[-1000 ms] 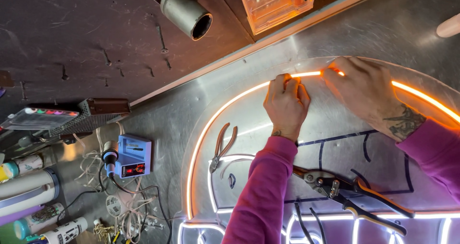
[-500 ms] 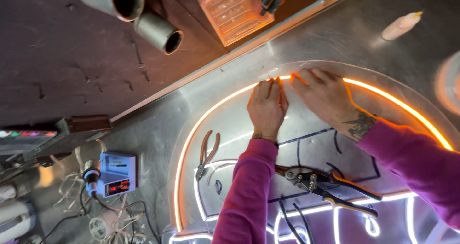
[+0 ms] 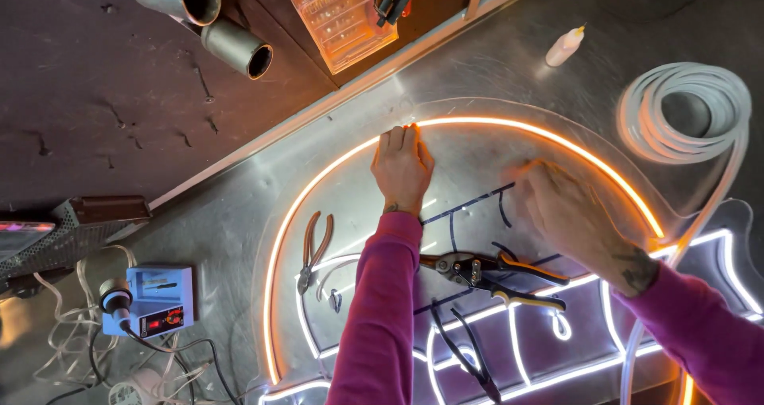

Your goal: Assembling a custom LED neon sign by cutting strips, gluing them to a base, and preparing wiring.

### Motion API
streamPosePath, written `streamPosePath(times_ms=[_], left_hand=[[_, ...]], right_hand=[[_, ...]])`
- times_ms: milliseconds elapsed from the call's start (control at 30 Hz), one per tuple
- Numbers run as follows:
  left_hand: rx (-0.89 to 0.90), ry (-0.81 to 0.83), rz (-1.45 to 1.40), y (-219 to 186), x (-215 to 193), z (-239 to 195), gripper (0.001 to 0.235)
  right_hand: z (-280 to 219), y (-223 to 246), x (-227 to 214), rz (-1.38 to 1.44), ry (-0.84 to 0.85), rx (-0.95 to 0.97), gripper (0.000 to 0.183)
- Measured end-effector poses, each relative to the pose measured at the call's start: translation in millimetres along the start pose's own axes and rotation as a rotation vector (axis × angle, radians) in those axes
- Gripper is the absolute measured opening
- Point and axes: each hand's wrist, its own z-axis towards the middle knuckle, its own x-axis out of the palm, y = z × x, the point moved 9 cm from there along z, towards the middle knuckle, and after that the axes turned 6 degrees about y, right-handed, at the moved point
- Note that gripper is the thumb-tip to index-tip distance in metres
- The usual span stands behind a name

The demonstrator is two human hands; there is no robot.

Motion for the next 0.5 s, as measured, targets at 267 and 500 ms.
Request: streamPosePath(times_ms=[267,500], left_hand=[[-0.004,0.124,0.016,-3.8,-9.8,-3.3,0.027],[-0.029,0.247,-0.099,-2.3,-3.8,-9.7,0.038]], right_hand=[[-84.1,30.5,43.4,0.274,0.391,0.053,0.033],[-82.6,34.6,59.2,0.143,0.483,-0.004,0.068]])
